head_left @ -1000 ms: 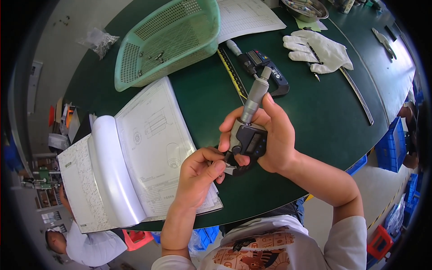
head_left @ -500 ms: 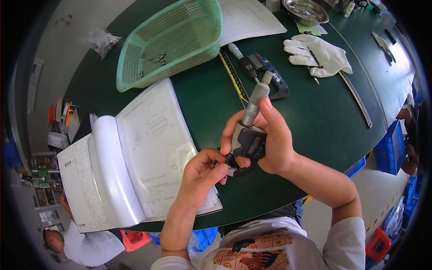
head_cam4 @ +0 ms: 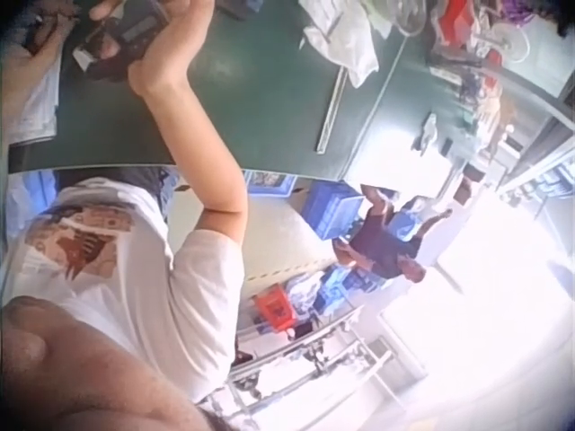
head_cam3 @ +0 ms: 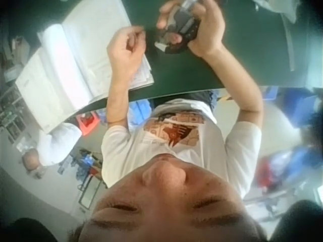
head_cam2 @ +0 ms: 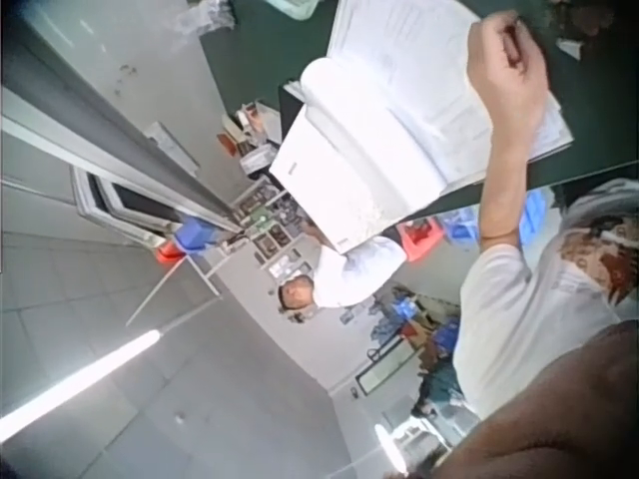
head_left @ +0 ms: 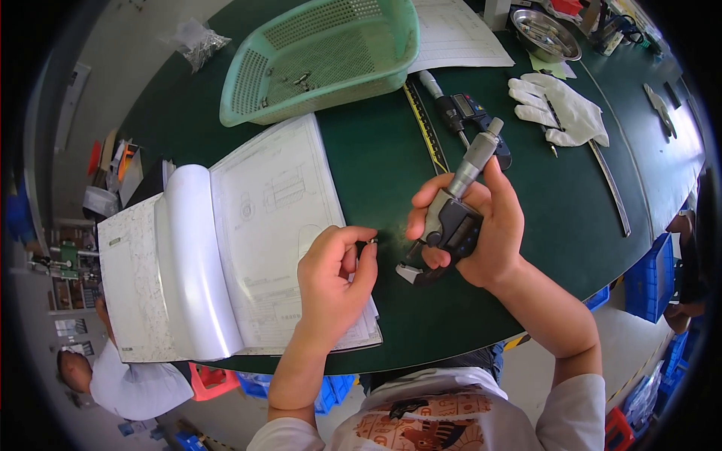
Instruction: The recorder is inspecting small metal components by measuring them with a digital micrometer and comparing the results against technical specifications in a binder.
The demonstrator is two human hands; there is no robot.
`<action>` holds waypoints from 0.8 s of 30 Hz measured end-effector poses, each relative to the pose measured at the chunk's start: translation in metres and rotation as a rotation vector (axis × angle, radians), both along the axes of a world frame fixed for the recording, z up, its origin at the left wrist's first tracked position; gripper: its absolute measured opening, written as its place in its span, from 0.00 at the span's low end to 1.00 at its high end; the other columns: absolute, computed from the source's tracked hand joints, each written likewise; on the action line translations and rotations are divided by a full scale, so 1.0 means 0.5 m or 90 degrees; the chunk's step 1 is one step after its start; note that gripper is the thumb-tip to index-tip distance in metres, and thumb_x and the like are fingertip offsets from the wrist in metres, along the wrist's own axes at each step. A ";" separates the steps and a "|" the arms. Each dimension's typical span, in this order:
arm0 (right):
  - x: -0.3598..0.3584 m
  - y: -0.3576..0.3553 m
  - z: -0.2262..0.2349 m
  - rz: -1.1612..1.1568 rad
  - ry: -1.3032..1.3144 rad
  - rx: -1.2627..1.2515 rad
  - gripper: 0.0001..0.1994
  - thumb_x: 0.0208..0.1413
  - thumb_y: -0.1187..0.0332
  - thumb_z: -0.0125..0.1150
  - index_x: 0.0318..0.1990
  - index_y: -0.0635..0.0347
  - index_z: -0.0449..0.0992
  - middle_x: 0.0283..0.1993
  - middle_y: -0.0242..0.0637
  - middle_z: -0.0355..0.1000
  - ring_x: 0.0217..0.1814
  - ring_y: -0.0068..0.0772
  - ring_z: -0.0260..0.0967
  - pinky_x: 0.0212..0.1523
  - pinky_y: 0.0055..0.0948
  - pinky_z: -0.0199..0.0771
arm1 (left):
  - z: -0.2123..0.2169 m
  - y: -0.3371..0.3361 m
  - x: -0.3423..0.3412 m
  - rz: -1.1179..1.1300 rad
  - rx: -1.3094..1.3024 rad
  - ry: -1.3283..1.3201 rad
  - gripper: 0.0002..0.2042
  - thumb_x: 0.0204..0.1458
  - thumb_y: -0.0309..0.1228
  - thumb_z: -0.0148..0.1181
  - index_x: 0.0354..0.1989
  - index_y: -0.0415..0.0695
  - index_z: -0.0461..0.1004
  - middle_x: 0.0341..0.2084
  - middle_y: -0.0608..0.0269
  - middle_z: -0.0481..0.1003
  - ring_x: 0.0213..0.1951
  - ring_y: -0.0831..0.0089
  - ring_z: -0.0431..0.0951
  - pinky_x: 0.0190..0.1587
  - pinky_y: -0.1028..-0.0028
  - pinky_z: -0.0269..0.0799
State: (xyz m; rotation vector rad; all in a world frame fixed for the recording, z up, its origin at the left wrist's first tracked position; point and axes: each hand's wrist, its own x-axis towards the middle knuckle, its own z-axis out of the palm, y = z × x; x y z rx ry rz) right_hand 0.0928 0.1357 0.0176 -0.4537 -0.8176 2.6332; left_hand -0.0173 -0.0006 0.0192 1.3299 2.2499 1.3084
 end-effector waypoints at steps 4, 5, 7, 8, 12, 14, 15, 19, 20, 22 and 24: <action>0.001 0.001 -0.006 0.008 0.006 0.002 0.35 0.50 0.39 0.22 0.32 0.65 0.66 0.24 0.49 0.67 0.12 0.31 0.57 0.15 0.23 0.62 | -0.010 0.006 0.002 0.011 -0.085 0.160 0.06 0.37 0.19 0.55 0.26 0.42 0.70 0.13 0.64 0.62 0.12 0.74 0.62 0.15 0.76 0.58; 0.001 0.001 -0.006 0.007 0.006 0.002 0.35 0.50 0.39 0.22 0.32 0.65 0.66 0.24 0.49 0.67 0.12 0.31 0.57 0.15 0.23 0.62 | -0.013 0.005 0.001 0.012 -0.113 0.187 0.06 0.37 0.20 0.54 0.26 0.43 0.71 0.13 0.64 0.63 0.13 0.72 0.65 0.15 0.74 0.60; 0.002 0.000 -0.006 0.014 -0.008 0.009 0.35 0.50 0.39 0.22 0.32 0.65 0.66 0.24 0.49 0.68 0.12 0.31 0.58 0.15 0.23 0.62 | -0.018 0.003 0.001 0.012 -0.141 0.214 0.06 0.37 0.20 0.54 0.26 0.43 0.71 0.14 0.64 0.65 0.15 0.69 0.67 0.16 0.72 0.61; 0.002 -0.001 -0.006 0.013 -0.008 0.008 0.35 0.50 0.39 0.22 0.32 0.65 0.66 0.24 0.49 0.68 0.12 0.31 0.58 0.15 0.23 0.62 | -0.018 0.002 0.001 0.021 -0.158 0.240 0.06 0.37 0.21 0.54 0.26 0.43 0.72 0.15 0.63 0.65 0.15 0.68 0.68 0.17 0.71 0.61; 0.001 -0.005 -0.006 0.012 -0.006 0.008 0.35 0.50 0.39 0.22 0.33 0.66 0.67 0.24 0.48 0.68 0.12 0.30 0.58 0.15 0.23 0.63 | -0.021 -0.002 0.001 0.041 -0.180 0.284 0.07 0.38 0.23 0.53 0.29 0.43 0.73 0.15 0.63 0.66 0.15 0.68 0.67 0.17 0.71 0.62; 0.002 -0.006 -0.007 0.011 -0.007 0.008 0.35 0.50 0.39 0.22 0.33 0.66 0.67 0.24 0.48 0.68 0.12 0.30 0.58 0.15 0.23 0.63 | -0.003 -0.001 0.003 0.040 -0.189 0.232 0.08 0.40 0.23 0.52 0.31 0.42 0.73 0.15 0.64 0.65 0.15 0.71 0.66 0.17 0.73 0.61; 0.002 -0.006 -0.008 0.012 -0.009 0.004 0.35 0.50 0.39 0.22 0.33 0.66 0.67 0.24 0.48 0.68 0.12 0.30 0.58 0.16 0.23 0.63 | 0.003 0.000 0.002 0.039 -0.197 0.180 0.09 0.41 0.23 0.51 0.32 0.40 0.72 0.14 0.64 0.65 0.14 0.73 0.64 0.17 0.74 0.61; 0.002 -0.003 -0.014 0.014 -0.012 0.016 0.35 0.49 0.39 0.23 0.33 0.65 0.66 0.24 0.48 0.68 0.12 0.30 0.58 0.16 0.22 0.62 | -0.005 -0.021 -0.046 0.035 -0.021 -0.218 0.11 0.46 0.23 0.46 0.39 0.38 0.68 0.14 0.65 0.64 0.14 0.81 0.59 0.16 0.80 0.56; 0.001 -0.003 -0.012 0.013 -0.013 0.018 0.35 0.49 0.39 0.23 0.33 0.65 0.66 0.24 0.48 0.68 0.12 0.30 0.58 0.16 0.22 0.62 | 0.013 -0.020 -0.045 0.046 0.026 -0.376 0.10 0.48 0.24 0.44 0.39 0.38 0.66 0.15 0.65 0.64 0.14 0.84 0.58 0.15 0.83 0.54; -0.002 -0.002 -0.008 0.020 -0.028 0.014 0.35 0.49 0.39 0.23 0.33 0.65 0.66 0.24 0.48 0.68 0.12 0.30 0.58 0.16 0.23 0.62 | 0.022 -0.017 -0.045 0.055 0.075 -0.534 0.09 0.51 0.26 0.43 0.40 0.38 0.64 0.16 0.65 0.64 0.14 0.87 0.56 0.15 0.85 0.51; -0.003 -0.001 -0.007 0.024 -0.033 0.011 0.35 0.49 0.39 0.24 0.32 0.65 0.66 0.24 0.49 0.68 0.12 0.31 0.58 0.15 0.23 0.62 | 0.019 -0.015 -0.035 0.033 0.123 -0.666 0.07 0.53 0.29 0.44 0.37 0.40 0.63 0.16 0.64 0.65 0.14 0.88 0.55 0.15 0.87 0.48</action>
